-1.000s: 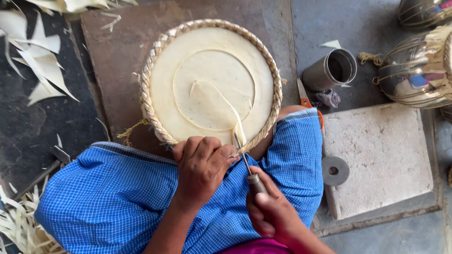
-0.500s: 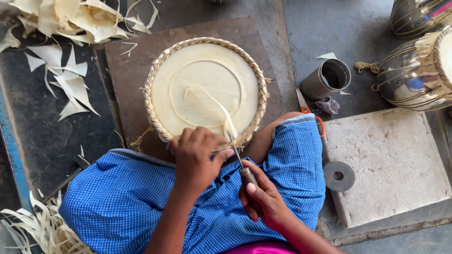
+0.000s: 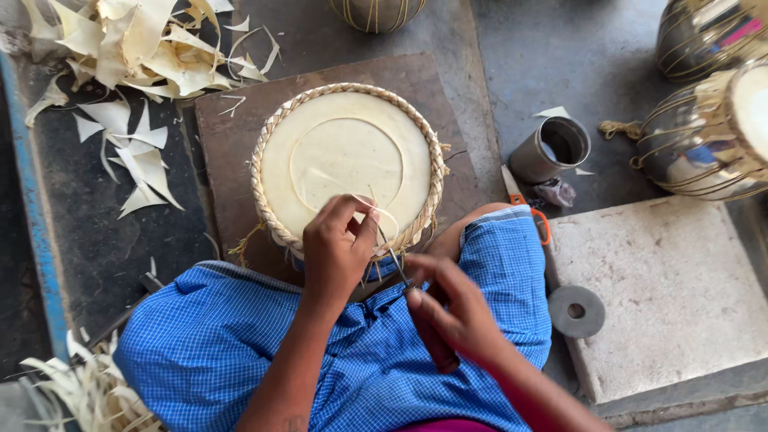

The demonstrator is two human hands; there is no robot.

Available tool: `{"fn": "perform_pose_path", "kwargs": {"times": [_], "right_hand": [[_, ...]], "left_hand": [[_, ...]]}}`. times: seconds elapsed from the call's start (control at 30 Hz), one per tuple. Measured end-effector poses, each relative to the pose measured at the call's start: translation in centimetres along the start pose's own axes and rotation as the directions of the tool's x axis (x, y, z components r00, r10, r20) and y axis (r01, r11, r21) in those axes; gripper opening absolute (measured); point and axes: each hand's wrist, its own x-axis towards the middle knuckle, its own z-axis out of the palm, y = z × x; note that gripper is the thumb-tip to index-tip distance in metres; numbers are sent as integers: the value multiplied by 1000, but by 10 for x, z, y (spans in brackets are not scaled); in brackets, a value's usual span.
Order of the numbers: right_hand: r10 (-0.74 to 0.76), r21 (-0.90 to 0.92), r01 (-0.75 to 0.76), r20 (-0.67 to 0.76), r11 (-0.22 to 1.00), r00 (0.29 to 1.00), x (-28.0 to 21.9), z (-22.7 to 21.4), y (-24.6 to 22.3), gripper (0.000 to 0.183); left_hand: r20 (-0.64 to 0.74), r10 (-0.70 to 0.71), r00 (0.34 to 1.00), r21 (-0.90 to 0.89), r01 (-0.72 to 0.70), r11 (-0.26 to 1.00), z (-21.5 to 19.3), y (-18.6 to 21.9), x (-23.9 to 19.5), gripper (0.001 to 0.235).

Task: The person repairs a drum by weaving a leather strip through the braided rim of the drumhead using a pointed metal tool.

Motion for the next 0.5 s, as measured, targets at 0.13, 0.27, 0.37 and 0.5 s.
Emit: {"fn": "perform_pose_path", "kwargs": {"times": [0.13,0.27,0.37,0.5], "right_hand": [[0,-107,-4,-40,994,999,33,-3,-11,53],[142,178,-136,-22,975,990,50,-2,-11,57],[236,230,-229,-3,946,972,47,-4,1,31],[312,246,-313,47,917,949,42,-7,18,24]], "left_hand": [[-18,30,999,-94,-31,995,-5,4,-12,8],[-3,239,971,31,-238,971,-12,6,-19,13],[95,412,906,253,-423,870,-13,6,-30,20],[186,447,875,298,-483,823,-9,9,-39,20]]}}
